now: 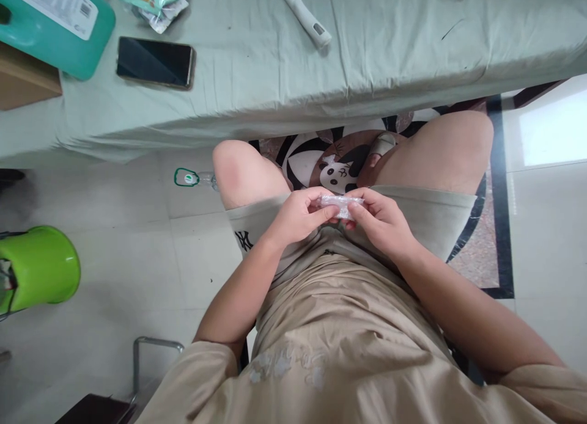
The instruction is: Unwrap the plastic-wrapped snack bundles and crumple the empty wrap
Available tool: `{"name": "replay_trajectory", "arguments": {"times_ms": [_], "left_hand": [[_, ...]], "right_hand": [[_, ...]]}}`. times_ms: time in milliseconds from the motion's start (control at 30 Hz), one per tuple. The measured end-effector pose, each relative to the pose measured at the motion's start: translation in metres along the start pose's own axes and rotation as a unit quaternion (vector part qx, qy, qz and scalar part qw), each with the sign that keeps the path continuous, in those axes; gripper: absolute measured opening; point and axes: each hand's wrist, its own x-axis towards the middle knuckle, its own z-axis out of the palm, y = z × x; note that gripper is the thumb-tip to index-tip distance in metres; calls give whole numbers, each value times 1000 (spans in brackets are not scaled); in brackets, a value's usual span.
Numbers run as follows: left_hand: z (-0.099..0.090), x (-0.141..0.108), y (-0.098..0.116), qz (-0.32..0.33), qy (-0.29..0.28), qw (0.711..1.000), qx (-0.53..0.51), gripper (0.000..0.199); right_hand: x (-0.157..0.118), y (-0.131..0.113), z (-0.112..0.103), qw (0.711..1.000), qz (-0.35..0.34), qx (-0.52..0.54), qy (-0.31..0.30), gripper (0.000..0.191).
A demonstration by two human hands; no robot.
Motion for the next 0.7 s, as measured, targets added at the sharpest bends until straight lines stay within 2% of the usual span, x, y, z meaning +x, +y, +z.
{"name": "replay_trajectory", "arguments": {"times_ms": [133,300,400,533,633,700], "left_hand": [[-4,7,-1,31,19,999,12,26],[-7,17,0,12,10,1000,-3,32],[-10,27,9,15,15,1000,-8,30],[-21,51,42,52,32,996,66,21],[-37,86,80,118,54,985,109,15],[-50,118,109,182,78,974,112,14]], "right_hand": [[7,-1,-4,1000,6,-12,-12,30],[15,-2,-8,999,10,-35,-18,27],[24,-6,-7,1000,-3,-30,-9,27],[47,-26,-6,997,-49,-56,11,26],[81,-60,-8,989,-105,-96,44,21],[114,-89,-11,976,-150,-128,88,18]]}}
